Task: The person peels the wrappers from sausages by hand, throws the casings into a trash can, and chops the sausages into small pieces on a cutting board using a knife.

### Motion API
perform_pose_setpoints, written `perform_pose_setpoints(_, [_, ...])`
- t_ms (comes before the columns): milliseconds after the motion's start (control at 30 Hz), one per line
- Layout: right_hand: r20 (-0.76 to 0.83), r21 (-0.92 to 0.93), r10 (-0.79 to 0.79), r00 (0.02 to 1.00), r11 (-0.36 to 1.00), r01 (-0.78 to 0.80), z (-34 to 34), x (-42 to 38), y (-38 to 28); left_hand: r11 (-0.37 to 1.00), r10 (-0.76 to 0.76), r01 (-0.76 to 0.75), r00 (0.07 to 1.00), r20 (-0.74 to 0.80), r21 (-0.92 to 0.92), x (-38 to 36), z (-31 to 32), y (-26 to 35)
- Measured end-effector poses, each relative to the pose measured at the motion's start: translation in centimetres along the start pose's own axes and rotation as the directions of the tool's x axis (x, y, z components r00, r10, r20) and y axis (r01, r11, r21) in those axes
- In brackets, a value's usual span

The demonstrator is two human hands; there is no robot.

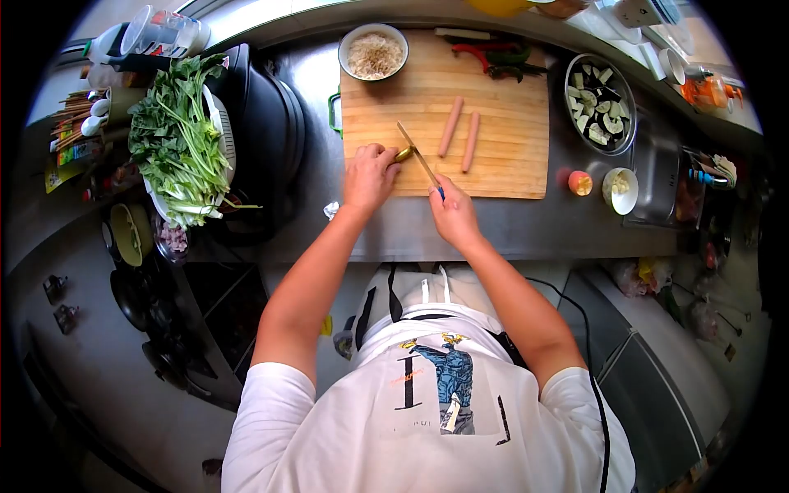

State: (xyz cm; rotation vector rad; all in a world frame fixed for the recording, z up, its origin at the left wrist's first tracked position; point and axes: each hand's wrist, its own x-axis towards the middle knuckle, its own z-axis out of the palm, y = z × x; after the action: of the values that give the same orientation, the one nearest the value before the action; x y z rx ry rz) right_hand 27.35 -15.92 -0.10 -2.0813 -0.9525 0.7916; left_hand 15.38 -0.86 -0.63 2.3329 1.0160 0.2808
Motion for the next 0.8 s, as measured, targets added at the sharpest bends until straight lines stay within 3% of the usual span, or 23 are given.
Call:
perform_pose_setpoints(133, [0.027, -0.024, -0.024, 0.999, 0.999, 0.025, -0.6, -0.1, -0.6, 0.986, 0.131, -0.140, 0.986, -0.099, -0.091, 0.4, 2.3, -0.5])
perform_pose_setpoints(233, [0.085, -0.040, 0.084, 0.993, 0.996, -0.081, -0.8, -0.3, -0.9, 0.982, 0.128, -0.149, 0.976, -0.175, -0.114, 0.3, 3.3, -0.8])
perform_pose_setpoints(400, [0.151, -0.205, 0.070, 0.986, 0.978, -0.038, -1.8, -0.6, -1.8, 0.984, 0.064, -0.097, 0.976, -0.208, -0.153, 0.1, 4.0, -0.6])
perform_pose_setpoints(733, [0.205, -0.252, 0.070, 0.976, 0.968, -0.016, -0.8, 1.1, -1.5, 0.985, 0.087, -0.119, 0.968, -0.234, -0.128, 0.3, 4.4, -0.8])
perform_pose_setpoints(800, [0.238, -0.194, 0.050, 0.970, 0.981, -0.003, -0.8, 1.6, -1.1, 0.985, 0.090, -0.122, 0.967, -0.238, -0.124, 0.4, 4.4, -0.7])
